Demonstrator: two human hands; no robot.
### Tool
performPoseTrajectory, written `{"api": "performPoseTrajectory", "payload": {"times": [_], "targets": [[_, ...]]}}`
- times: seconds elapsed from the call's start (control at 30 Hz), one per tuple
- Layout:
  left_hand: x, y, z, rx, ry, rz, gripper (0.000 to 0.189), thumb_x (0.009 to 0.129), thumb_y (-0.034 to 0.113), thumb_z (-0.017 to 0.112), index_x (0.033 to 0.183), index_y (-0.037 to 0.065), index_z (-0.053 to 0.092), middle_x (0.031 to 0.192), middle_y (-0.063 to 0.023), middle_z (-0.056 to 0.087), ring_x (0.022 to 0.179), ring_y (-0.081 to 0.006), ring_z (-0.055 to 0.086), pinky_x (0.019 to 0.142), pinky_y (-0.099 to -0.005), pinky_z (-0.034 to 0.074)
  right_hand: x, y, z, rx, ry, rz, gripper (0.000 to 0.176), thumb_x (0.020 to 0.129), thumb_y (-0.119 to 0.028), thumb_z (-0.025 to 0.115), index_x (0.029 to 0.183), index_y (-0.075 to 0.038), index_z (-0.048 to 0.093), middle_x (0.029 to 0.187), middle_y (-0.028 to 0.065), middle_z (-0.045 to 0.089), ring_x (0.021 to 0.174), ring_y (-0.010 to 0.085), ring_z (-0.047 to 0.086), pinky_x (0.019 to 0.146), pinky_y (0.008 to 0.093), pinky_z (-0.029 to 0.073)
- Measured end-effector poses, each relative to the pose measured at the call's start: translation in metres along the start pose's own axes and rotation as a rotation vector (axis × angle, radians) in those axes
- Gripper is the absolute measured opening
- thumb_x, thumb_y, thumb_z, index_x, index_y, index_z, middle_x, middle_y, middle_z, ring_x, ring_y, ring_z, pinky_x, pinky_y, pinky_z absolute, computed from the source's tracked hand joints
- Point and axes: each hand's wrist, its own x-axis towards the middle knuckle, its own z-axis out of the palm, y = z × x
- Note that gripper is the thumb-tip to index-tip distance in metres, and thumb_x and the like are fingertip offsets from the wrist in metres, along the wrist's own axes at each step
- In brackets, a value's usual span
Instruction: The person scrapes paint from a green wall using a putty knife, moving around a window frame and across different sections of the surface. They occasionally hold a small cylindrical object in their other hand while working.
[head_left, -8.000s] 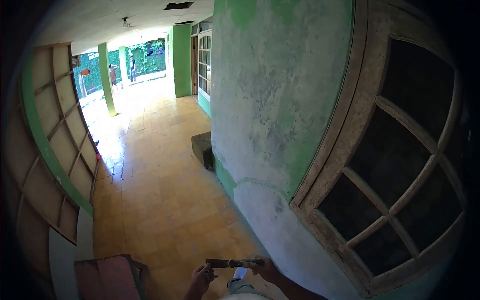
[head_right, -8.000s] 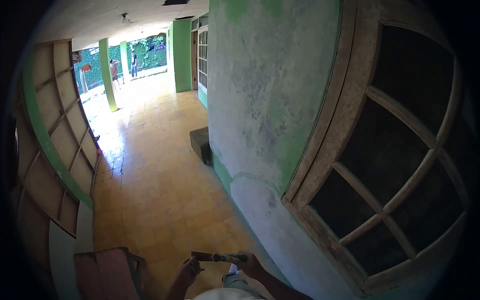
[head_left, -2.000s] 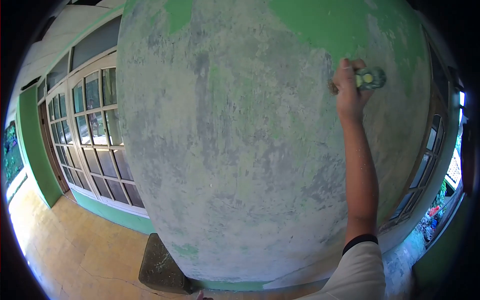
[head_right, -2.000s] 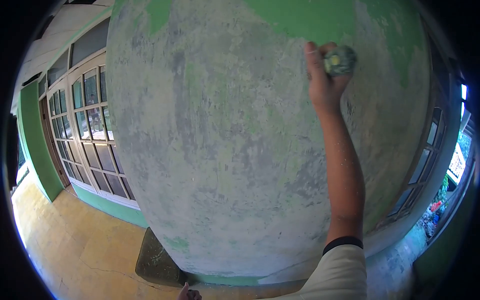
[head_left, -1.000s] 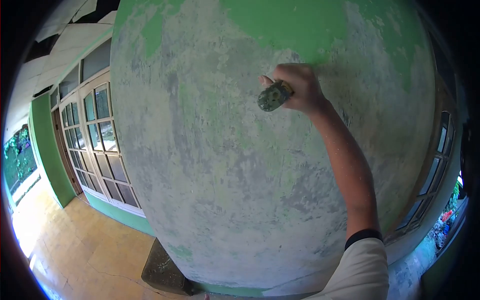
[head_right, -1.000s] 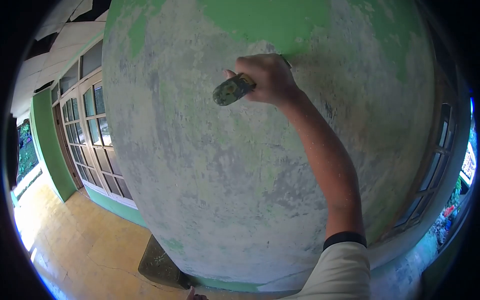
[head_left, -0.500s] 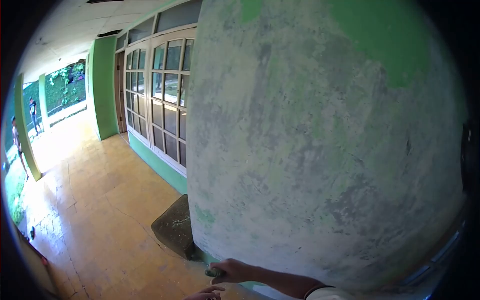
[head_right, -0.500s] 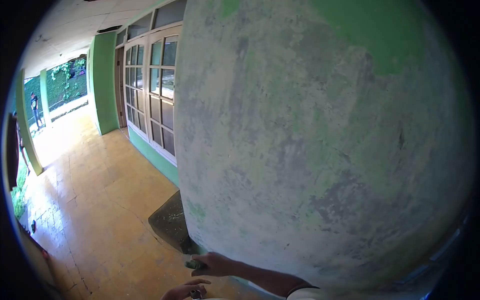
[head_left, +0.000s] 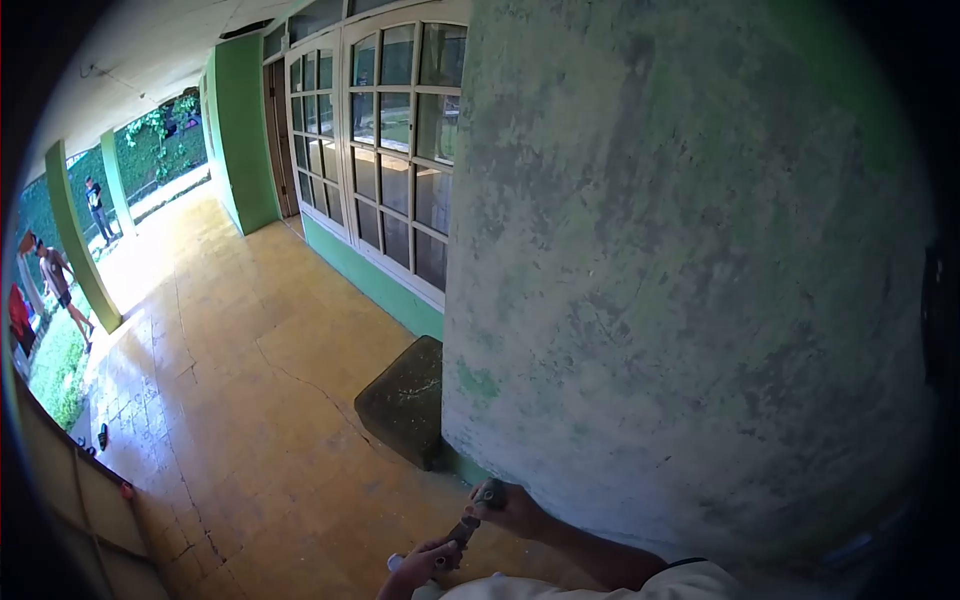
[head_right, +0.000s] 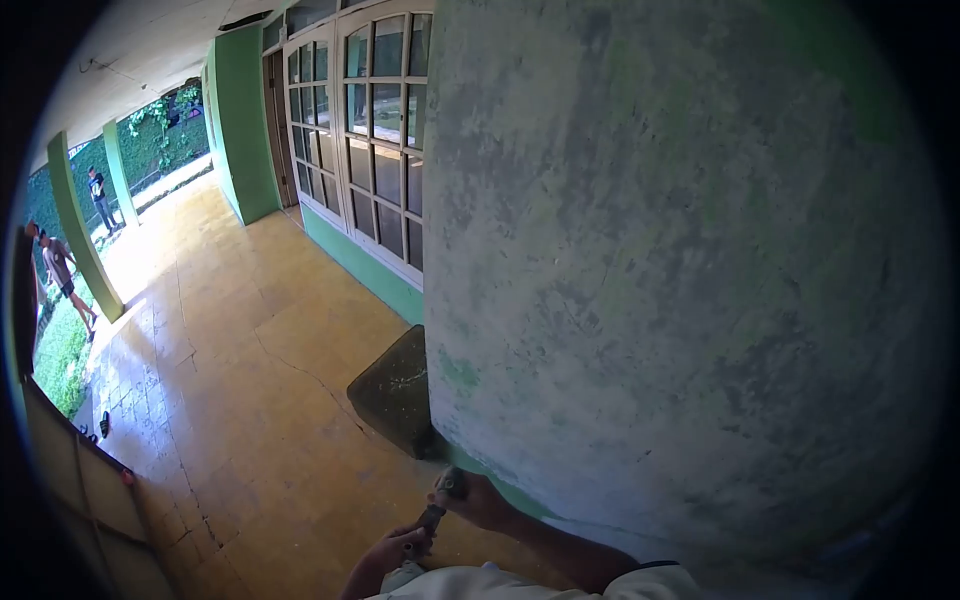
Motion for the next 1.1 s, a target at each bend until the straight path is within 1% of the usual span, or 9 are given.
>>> {"api": "performPoseTrajectory", "payload": {"times": [0.07,0.13,0.23,0.3,0.4,0.67,0.9,0.97,1.1], "targets": [[-0.002,0.017,-0.024,0.048,0.006,0.083,0.030,0.090,0.023,0.054,0.110,0.000,0.057,0.081,-0.0021,0.058,0.071,-0.0111,0.054,0.072,-0.0271,0.045,0.010,-0.001,-0.002,-0.121,0.028,-0.019,0.022,0.082,-0.017,0.068,0.096,-0.004,0.056,0.077,0.0022,0.060,0.068,0.0064,0.056,0.061,0.0238,0.047],[-0.014,0.036,-0.047,0.070,0.067,0.129,0.026,0.090,0.024,0.055,0.101,0.000,0.060,0.075,-0.0025,0.058,0.067,-0.0114,0.054,0.069,-0.0272,0.046,0.025,0.001,0.006,0.040,0.118,0.200,0.022,0.081,-0.016,0.068,0.096,-0.004,0.057,0.076,0.0044,0.061,0.058,0.0086,0.056,0.052,0.0242,0.047],[-0.035,0.068,-0.085,0.106,0.170,0.235,0.022,0.090,0.023,0.054,0.087,0.002,0.061,0.068,-0.0025,0.055,0.061,-0.0112,0.051,0.064,-0.0277,0.045,0.053,0.017,0.032,0.244,0.176,0.209,0.022,0.080,-0.019,0.069,0.092,-0.004,0.058,0.076,0.0037,0.060,0.052,0.0084,0.055,0.045,0.0212,0.045],[-0.049,0.083,-0.116,0.047,0.209,0.373,0.023,0.089,0.024,0.057,0.077,0.005,0.060,0.064,-0.0007,0.054,0.057,-0.0093,0.049,0.062,-0.0253,0.043,0.073,0.021,0.058,0.283,0.136,0.253,0.024,0.080,-0.020,0.069,0.095,-0.003,0.058,0.076,0.0043,0.061,0.053,0.0093,0.056,0.046,0.0220,0.046],[-0.072,0.107,-0.145,-0.014,0.348,0.408,0.022,0.091,0.019,0.051,0.072,0.008,0.055,0.061,-0.0013,0.051,0.052,-0.0110,0.048,0.061,-0.0293,0.045,0.101,0.023,0.085,0.271,0.038,0.335,0.028,0.083,-0.018,0.066,0.104,-0.002,0.058,0.077,0.0059,0.062,0.059,0.0113,0.059,0.051,0.0247,0.049],[-0.088,0.147,-0.208,-0.196,0.435,0.411,0.018,0.091,0.021,0.053,0.081,0.007,0.057,0.063,-0.0014,0.052,0.052,-0.0117,0.050,0.064,-0.0335,0.050,0.157,0.047,0.132,-0.070,-0.237,0.353,0.036,0.083,-0.027,0.065,0.105,0.000,0.057,0.077,0.0057,0.060,0.059,0.0095,0.054,0.054,0.0243,0.045],[-0.059,0.188,-0.237,-0.264,0.369,0.402,0.020,0.092,0.022,0.050,0.082,0.006,0.057,0.069,-0.0046,0.057,0.053,-0.0139,0.052,0.064,-0.0347,0.050,0.212,0.080,0.142,-0.193,-0.225,0.371,0.028,0.083,-0.021,0.058,0.102,-0.001,0.057,0.074,0.0062,0.058,0.057,0.0099,0.052,0.053,0.0262,0.044],[-0.051,0.197,-0.250,-0.270,0.381,0.411,0.020,0.092,0.022,0.050,0.081,0.006,0.057,0.070,-0.0053,0.058,0.053,-0.0140,0.053,0.064,-0.0347,0.050,0.237,0.101,0.141,-0.258,-0.168,0.176,0.025,0.083,-0.017,0.054,0.103,-0.002,0.058,0.073,0.0039,0.056,0.060,0.0083,0.052,0.054,0.0250,0.044],[-0.036,0.216,-0.281,-0.285,0.387,0.441,0.019,0.093,0.022,0.048,0.088,0.005,0.055,0.074,-0.0058,0.058,0.053,-0.0143,0.053,0.064,-0.0354,0.051,0.293,0.105,0.137,-0.147,-0.292,0.282,0.023,0.084,-0.018,0.053,0.099,-0.003,0.058,0.070,0.0032,0.054,0.059,0.0090,0.051,0.055,0.0267,0.043]]}}
